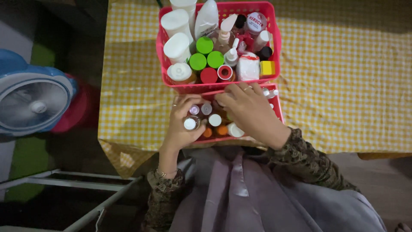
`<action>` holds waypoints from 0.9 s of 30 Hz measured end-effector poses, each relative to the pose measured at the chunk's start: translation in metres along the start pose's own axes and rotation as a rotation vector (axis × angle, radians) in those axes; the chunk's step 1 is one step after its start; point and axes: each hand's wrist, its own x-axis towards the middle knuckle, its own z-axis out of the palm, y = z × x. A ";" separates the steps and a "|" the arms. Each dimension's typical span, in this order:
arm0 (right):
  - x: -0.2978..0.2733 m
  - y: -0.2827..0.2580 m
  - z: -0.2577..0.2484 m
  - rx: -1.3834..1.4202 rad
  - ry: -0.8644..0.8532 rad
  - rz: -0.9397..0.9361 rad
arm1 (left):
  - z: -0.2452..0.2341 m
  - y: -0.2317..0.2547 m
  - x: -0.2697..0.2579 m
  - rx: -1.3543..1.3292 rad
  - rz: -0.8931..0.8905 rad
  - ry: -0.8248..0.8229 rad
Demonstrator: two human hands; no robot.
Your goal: Organizing various small bottles and cosmetic containers into red plastic baskets on a table.
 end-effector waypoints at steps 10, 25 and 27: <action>-0.032 -0.004 -0.005 0.142 0.092 0.068 | 0.011 0.009 -0.017 -0.133 0.003 0.006; -0.092 -0.037 0.033 0.154 0.460 0.095 | 0.020 0.051 -0.038 0.052 0.238 0.123; -0.092 -0.034 0.038 0.181 0.491 0.085 | 0.024 0.043 -0.043 0.062 0.251 0.148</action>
